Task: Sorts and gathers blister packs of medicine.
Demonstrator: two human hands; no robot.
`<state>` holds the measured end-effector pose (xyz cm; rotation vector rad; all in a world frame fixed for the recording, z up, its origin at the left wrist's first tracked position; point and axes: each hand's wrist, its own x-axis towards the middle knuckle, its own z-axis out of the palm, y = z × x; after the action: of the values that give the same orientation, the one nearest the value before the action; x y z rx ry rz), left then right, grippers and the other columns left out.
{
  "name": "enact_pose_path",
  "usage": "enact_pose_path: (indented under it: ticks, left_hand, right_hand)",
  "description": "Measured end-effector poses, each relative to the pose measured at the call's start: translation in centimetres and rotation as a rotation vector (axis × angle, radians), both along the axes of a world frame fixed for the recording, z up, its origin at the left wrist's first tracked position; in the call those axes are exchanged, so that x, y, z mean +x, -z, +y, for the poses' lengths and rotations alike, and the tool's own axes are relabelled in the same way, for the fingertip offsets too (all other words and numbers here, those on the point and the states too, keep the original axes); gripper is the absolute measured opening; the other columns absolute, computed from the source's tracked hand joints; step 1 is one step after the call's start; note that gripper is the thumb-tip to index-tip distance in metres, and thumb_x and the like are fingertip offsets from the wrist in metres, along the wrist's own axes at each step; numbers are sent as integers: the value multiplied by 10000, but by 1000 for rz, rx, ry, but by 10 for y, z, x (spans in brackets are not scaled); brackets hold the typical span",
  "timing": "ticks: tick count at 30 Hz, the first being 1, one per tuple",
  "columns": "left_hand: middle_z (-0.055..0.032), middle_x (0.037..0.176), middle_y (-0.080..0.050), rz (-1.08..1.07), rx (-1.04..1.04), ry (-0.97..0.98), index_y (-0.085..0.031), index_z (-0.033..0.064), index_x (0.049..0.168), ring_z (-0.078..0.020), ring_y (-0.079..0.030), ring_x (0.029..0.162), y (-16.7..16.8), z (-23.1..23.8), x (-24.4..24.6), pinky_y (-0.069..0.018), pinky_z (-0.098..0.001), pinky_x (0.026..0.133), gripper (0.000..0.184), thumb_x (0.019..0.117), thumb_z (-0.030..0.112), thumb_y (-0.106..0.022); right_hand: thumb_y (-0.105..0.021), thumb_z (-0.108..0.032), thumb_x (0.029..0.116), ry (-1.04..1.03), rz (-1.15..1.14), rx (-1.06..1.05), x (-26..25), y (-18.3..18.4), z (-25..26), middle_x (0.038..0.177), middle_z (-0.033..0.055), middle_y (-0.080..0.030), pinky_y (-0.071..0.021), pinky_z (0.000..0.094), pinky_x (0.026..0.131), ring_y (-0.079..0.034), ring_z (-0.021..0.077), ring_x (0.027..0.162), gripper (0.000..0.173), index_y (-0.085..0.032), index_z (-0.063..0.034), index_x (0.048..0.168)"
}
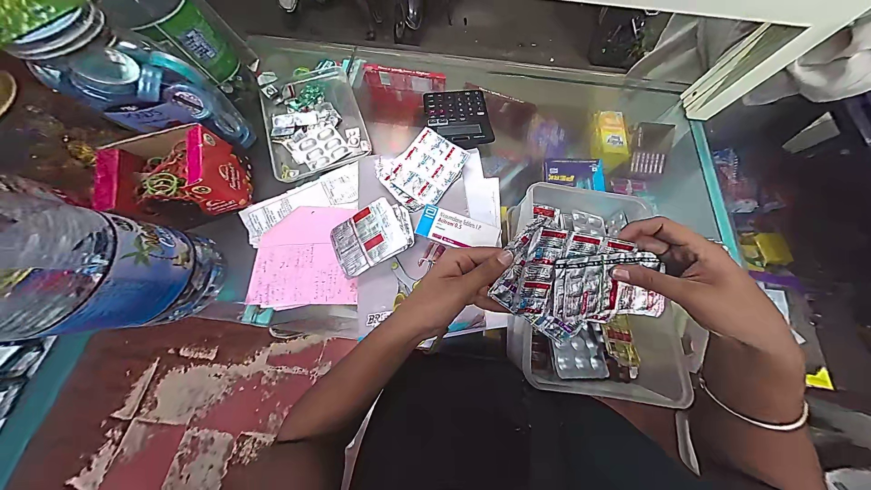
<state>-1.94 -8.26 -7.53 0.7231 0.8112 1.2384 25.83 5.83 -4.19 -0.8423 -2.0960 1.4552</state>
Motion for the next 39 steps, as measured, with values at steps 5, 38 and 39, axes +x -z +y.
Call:
enact_pose_path:
  ticks: [5,38,39]
  left_hand:
    - [-39,1019,-767,-113,-24,0,-708,87,1087,-123,-758,882,-4,2,2,-643,-306,783,287,1086,119,-422]
    - [-138,1127,-735,-233,-46,-97,-617,-3,1256,-237,-749,995,8,1,6,-620,-415,916,266,1061,44,-443]
    - [-140,1129,-735,-228,-43,-104,-613,-6,1258,-238,-750,994,8,0,6,-621,-415,915,267,1061,45,-440]
  right_hand:
    - [-712,-311,936,7,-83,139,-8,1,-9,1181,-46,-711,-568,193,905,-676,32,1056,460,-607,-149,1353]
    - [-743,-356,907,242,-40,240,-17,9,-18,1142,-39,-673,-562,146,737,-665,16,914,487,-596,-135,1315]
    - [-737,-363,912,250,-46,235,-16,8,-18,1128,-39,-678,-563,142,709,-669,14,886,492,-590,-138,1325]
